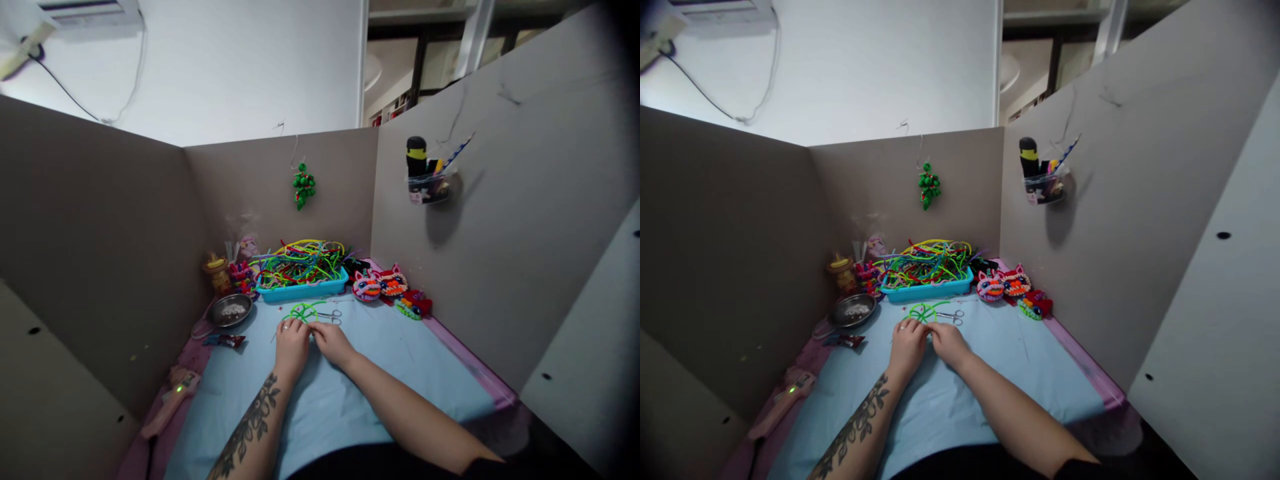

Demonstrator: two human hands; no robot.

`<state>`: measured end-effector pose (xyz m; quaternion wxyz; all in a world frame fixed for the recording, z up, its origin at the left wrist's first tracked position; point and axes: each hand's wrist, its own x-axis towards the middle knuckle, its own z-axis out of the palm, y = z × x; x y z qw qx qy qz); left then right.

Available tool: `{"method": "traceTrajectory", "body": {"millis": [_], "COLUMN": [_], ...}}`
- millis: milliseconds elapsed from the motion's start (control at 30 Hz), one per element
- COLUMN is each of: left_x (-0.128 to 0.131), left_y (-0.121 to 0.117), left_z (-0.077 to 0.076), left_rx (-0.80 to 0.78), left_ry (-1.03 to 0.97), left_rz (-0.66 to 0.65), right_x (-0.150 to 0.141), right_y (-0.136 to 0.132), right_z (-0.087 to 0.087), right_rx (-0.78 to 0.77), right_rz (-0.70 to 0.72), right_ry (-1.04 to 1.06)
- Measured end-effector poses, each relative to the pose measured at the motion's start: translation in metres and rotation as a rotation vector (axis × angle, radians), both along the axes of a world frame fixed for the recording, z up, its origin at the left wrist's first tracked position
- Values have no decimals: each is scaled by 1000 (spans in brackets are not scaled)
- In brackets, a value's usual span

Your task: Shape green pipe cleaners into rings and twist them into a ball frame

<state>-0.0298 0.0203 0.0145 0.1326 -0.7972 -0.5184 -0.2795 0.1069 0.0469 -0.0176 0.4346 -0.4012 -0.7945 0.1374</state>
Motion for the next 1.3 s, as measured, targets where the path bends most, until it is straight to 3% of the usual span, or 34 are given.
{"method": "traceTrajectory", "body": {"millis": [133, 300, 433, 633, 800, 1300], "left_x": [0, -1, -2, -4, -4, 3], "left_y": [0, 2, 2, 2, 1, -3], "left_z": [1, -2, -4, -2, 0, 1], "left_rx": [-27, -40, -51, -76, -59, -80], "left_ry": [10, -8, -39, -138, -140, -173], "left_rz": [-17, -50, -25, -2, -12, -35], "right_x": [-1, -1, 3, 4, 3, -4], "right_y": [-1, 0, 1, -5, -7, -11], "right_z": [-1, -1, 0, 10, 13, 14], "right_rx": [88, 56, 3, 165, 215, 245], "right_rz": [-85, -169, -246, -161, -141, -263], "right_ry": [-170, -265, -217, -102, -116, -122]}}
